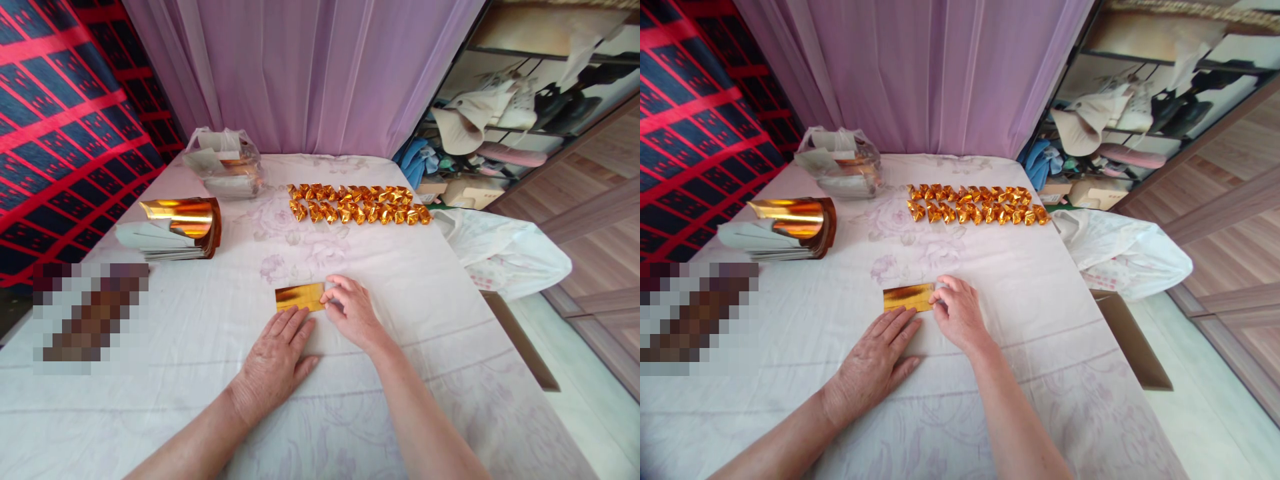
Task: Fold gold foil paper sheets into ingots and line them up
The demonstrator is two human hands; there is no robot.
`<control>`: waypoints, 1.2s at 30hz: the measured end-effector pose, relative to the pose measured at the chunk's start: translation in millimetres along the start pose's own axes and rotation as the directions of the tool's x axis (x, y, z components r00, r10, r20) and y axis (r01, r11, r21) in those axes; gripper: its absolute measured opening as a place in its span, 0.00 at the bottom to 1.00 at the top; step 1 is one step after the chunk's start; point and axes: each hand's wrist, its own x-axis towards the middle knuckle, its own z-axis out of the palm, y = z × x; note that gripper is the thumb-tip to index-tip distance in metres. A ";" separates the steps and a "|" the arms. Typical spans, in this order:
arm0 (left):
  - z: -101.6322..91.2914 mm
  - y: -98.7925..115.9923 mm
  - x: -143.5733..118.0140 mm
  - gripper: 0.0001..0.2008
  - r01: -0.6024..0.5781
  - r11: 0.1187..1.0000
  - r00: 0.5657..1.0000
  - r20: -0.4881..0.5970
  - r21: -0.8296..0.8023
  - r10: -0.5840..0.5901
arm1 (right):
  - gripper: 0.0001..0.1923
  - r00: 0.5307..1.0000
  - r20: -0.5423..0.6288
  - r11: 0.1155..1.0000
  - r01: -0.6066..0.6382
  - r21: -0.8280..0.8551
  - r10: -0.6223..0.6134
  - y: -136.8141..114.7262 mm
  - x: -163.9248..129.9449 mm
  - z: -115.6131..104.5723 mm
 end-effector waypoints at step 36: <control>-0.6 -1.9 -0.7 0.26 -0.012 1.000 1.000 0.018 -0.011 0.012 | 0.03 0.994 -0.101 0.993 -0.059 -0.102 0.049 -19.3 -0.7 6.5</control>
